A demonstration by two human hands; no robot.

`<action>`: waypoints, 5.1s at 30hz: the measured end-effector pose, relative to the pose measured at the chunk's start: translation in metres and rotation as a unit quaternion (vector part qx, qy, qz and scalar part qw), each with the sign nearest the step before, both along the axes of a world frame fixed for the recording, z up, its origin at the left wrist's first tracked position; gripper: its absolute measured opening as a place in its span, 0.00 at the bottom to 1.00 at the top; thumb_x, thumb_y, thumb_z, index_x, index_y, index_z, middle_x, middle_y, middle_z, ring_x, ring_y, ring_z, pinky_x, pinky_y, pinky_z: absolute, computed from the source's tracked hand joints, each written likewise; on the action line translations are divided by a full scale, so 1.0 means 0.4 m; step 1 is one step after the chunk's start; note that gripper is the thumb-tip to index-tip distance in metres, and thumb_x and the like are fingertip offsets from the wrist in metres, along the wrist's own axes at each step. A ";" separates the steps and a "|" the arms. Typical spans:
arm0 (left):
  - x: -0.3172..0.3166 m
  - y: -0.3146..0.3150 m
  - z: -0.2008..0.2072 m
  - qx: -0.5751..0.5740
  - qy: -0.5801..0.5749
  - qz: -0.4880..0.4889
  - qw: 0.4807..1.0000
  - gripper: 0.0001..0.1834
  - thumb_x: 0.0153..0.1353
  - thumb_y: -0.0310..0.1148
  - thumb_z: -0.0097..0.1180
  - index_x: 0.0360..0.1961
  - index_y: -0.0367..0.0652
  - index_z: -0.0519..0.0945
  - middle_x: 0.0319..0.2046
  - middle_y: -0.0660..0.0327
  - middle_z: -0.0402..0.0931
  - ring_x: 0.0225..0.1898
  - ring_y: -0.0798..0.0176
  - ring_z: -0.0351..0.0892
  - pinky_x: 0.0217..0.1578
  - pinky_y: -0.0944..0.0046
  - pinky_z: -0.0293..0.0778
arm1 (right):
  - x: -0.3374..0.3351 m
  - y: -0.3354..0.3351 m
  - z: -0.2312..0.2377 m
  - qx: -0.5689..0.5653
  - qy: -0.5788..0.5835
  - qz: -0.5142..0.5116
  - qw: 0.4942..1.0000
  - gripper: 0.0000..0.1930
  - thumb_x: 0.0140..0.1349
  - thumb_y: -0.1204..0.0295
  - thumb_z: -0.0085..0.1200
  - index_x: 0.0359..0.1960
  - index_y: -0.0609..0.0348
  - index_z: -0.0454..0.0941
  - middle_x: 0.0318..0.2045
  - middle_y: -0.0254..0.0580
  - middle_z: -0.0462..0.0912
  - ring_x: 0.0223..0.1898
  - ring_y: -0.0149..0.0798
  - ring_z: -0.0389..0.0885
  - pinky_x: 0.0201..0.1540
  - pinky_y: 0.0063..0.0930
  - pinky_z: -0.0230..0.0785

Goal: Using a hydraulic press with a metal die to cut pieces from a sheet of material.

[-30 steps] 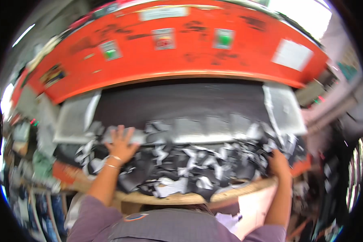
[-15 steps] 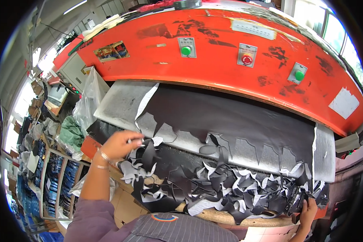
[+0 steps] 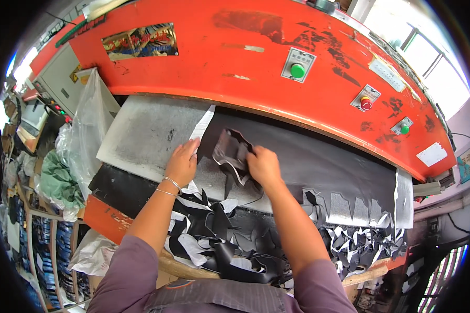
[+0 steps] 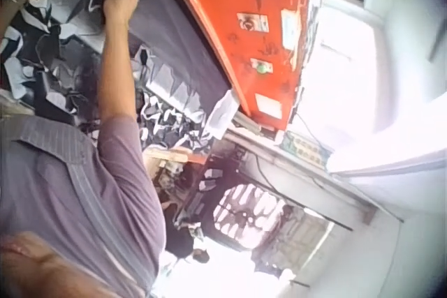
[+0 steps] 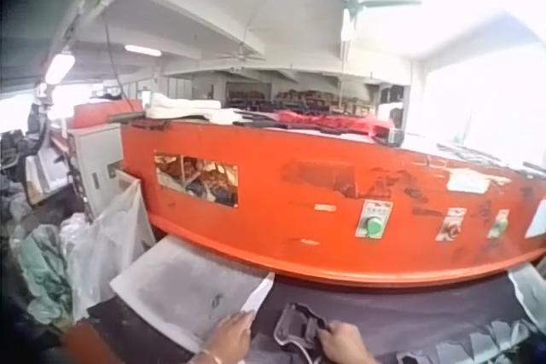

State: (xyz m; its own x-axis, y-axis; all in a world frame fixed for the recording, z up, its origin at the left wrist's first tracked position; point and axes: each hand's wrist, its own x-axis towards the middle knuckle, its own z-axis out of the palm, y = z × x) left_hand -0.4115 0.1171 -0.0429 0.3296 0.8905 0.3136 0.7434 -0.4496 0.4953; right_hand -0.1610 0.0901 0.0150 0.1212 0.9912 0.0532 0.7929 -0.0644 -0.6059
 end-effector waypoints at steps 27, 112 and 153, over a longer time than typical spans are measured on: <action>-0.030 0.025 -0.030 -0.031 -0.064 -0.005 0.997 0.36 0.54 0.24 0.46 0.66 0.30 0.52 0.55 0.54 0.74 0.58 0.53 0.70 0.64 0.52 0.56 | -0.130 -0.019 -0.122 0.101 -0.138 0.105 0.980 0.46 0.49 0.56 0.64 0.65 0.70 0.55 0.58 0.61 0.70 0.61 0.52 0.68 0.67 0.44 0.52; -0.243 -0.349 0.148 -0.384 -0.069 0.007 0.921 0.28 0.50 0.37 0.69 0.50 0.38 0.74 0.49 0.52 0.73 0.48 0.59 0.73 0.47 0.60 0.70 | -0.022 -0.165 0.009 -0.011 -0.006 0.143 0.990 0.25 0.37 0.61 0.68 0.41 0.57 0.81 0.57 0.67 0.65 0.60 0.62 0.62 0.62 0.46 0.60; 0.146 0.021 -0.020 -0.073 -0.126 -0.153 0.977 0.36 0.50 0.22 0.47 0.64 0.34 0.55 0.54 0.54 0.75 0.59 0.46 0.66 0.64 0.50 0.54 | 0.070 -0.173 -0.133 0.075 -0.113 -0.019 0.991 0.43 0.50 0.56 0.64 0.63 0.68 0.58 0.59 0.59 0.69 0.62 0.51 0.68 0.66 0.48 0.48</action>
State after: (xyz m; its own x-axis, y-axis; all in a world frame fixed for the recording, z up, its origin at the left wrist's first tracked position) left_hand -0.3530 0.1255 -0.0511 0.5169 0.8036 0.2950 0.4317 -0.5423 0.7208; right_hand -0.1330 0.0207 -0.0384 0.1260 0.9653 0.2287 0.9082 -0.0195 -0.4181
